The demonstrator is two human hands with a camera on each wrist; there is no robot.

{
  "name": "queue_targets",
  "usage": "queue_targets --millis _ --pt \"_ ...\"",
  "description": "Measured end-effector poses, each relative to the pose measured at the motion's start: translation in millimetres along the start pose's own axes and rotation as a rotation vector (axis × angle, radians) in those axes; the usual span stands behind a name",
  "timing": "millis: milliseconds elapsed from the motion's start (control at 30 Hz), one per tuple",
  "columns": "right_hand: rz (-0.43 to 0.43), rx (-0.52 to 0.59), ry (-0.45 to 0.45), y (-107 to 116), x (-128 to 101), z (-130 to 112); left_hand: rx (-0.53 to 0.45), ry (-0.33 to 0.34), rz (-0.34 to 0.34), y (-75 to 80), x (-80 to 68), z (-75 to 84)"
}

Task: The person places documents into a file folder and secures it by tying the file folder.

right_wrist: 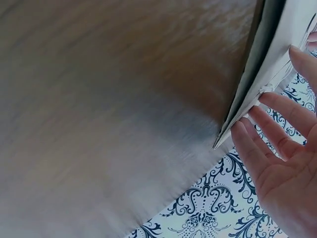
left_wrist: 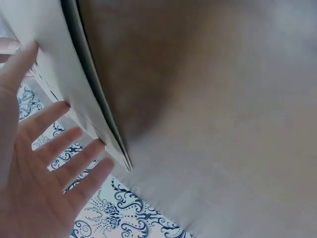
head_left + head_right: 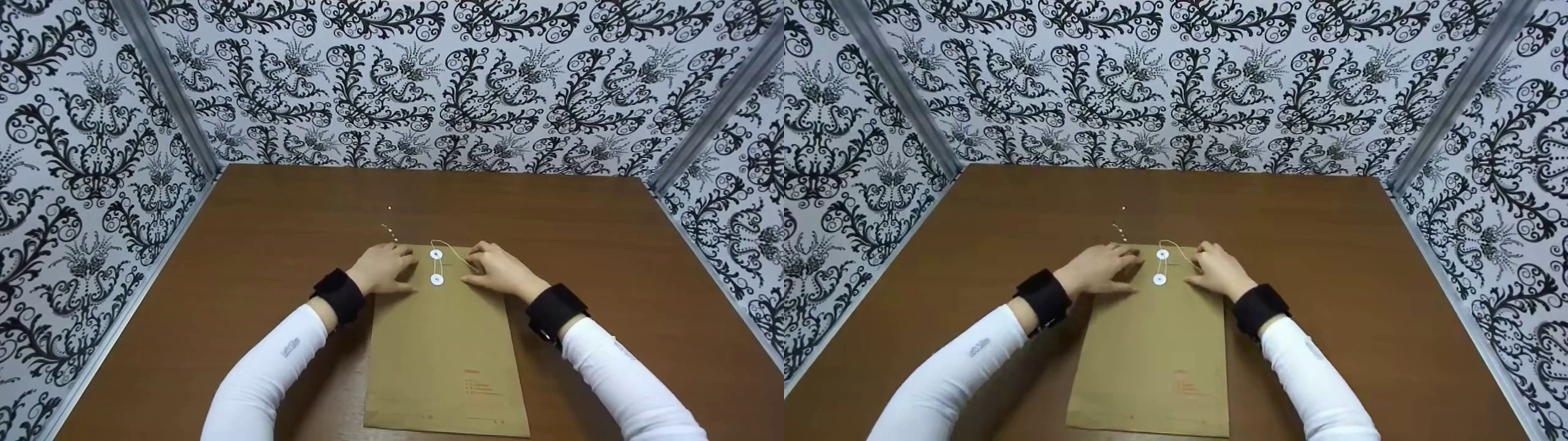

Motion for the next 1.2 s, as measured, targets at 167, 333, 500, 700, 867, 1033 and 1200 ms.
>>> queue_targets --millis 167,333,500,700,867,1033,1200 --pt "-0.001 -0.008 0.001 0 0 0 0.078 -0.057 0.092 9.9 14.0 6.0" --pt "-0.002 -0.008 -0.003 0 -1 2 0.078 -0.104 0.086 9.6 31.3 14.4" --pt "-0.005 -0.001 -0.002 0 1 3 0.167 -0.105 0.14 9.9 45.1 17.8" --pt "-0.018 0.008 -0.003 2 3 2 0.287 -0.101 0.177 12.4 52.8 21.2" --pt "-0.031 -0.004 -0.009 4 4 3 0.459 -0.096 0.248 13.4 61.3 24.0" --pt "-0.039 0.002 -0.027 1 4 4 0.528 -0.128 0.317 11.0 63.9 23.3" --pt "-0.035 0.0 -0.029 1 3 3 0.568 -0.173 0.367 10.2 61.2 19.7"
Point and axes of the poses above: each hand's wrist, its own x-axis towards the middle knuckle, its own y-axis out of the back of the hand, z = x × y, the point moved 7 cm from there along x, towards the middle knuckle, and after that the axes turned 8 degrees about -z, right-handed, at the moved point
